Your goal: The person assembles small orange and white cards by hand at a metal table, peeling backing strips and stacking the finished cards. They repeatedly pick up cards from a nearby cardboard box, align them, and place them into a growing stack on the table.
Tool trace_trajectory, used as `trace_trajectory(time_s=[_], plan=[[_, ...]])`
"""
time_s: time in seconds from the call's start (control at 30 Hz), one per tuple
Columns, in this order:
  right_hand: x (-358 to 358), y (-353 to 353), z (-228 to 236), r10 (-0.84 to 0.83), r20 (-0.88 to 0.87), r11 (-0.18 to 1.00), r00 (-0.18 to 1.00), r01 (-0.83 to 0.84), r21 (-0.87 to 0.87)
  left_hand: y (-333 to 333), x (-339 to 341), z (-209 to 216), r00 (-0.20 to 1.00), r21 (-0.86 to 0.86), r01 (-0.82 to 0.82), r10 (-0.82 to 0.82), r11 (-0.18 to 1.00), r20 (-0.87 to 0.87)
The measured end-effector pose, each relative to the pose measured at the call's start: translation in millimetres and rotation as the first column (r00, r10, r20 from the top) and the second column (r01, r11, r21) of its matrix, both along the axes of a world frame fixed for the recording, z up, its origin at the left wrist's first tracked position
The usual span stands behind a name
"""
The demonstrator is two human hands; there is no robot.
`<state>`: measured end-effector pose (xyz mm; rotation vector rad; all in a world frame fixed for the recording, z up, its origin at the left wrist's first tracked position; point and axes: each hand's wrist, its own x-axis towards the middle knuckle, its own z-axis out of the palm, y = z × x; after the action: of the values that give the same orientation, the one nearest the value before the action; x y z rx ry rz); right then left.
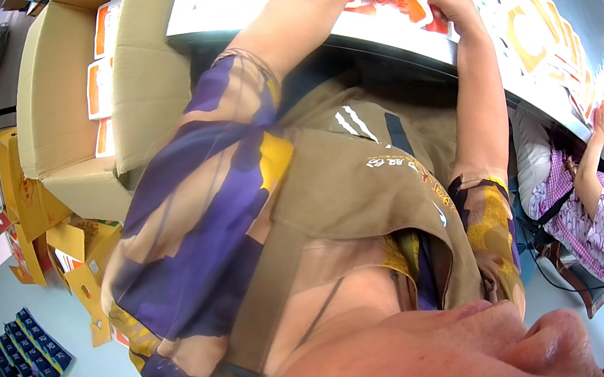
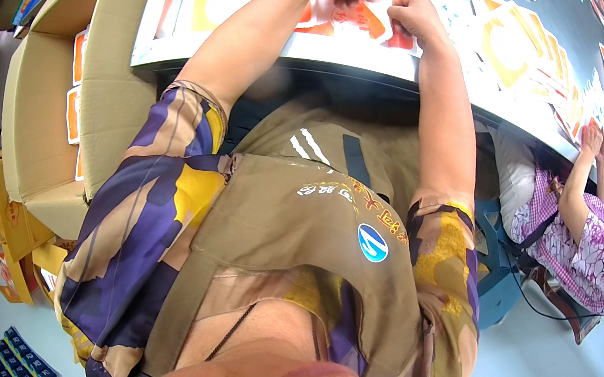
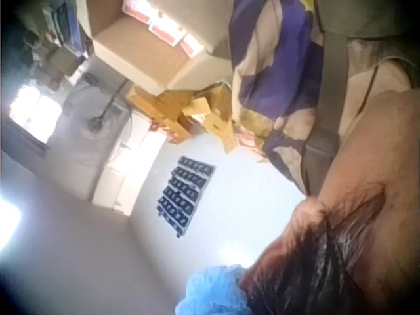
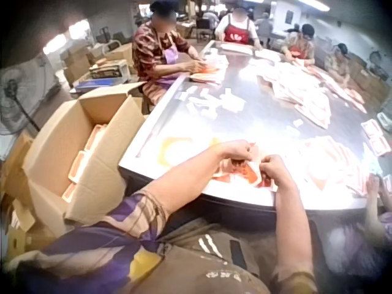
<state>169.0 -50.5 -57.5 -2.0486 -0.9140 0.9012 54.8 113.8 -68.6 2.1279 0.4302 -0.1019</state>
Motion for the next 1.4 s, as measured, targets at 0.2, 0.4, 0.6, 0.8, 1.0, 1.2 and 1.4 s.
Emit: trace_trajectory(time_s=[0.2,0.4,0.6,0.8,1.0,1.2,1.4], plan=[[38.1,-19.6,-6.6,-0.544,0.303,0.834,0.782,0.466,0.295,-6.8,7.5,-12.6,0.984,-0.067,-0.175,0.173,0.982,-0.035],[35.7,-28.5,9.8,-0.439,0.648,0.739,0.622,0.661,-0.134,-10.2,2.7,-3.7,0.986,-0.166,-0.153,0.14,0.974,-0.085],[34.7,-26.1,11.9,-0.198,0.732,0.719,0.652,0.605,-0.344,-14.2,3.1,-5.4,0.99,-0.175,-0.14,0.134,0.974,-0.046],[46.5,-41.2,-2.2,-0.167,0.778,0.715,0.606,0.617,-0.328,-17.3,8.7,-2.7,0.996,-0.034,-0.07,0.068,0.997,-0.057],[18.4,-31.8,7.4,-0.643,0.388,0.766,0.66,0.57,0.298,-13.7,11.0,-7.2,0.998,-0.055,-0.067,0.067,0.996,-0.016],[1.8,-11.7,5.0,-0.237,-0.283,0.929,0.93,0.302,0.215,-20.6,16.5,-4.4,0.988,-0.268,-0.152,0.157,0.951,-0.002],[-0.2,-1.5,-1.4,-0.075,0.259,0.997,0.963,0.067,0.039,-26.9,13.3,1.8,0.977,-0.223,-0.138,0.169,0.965,0.127]])
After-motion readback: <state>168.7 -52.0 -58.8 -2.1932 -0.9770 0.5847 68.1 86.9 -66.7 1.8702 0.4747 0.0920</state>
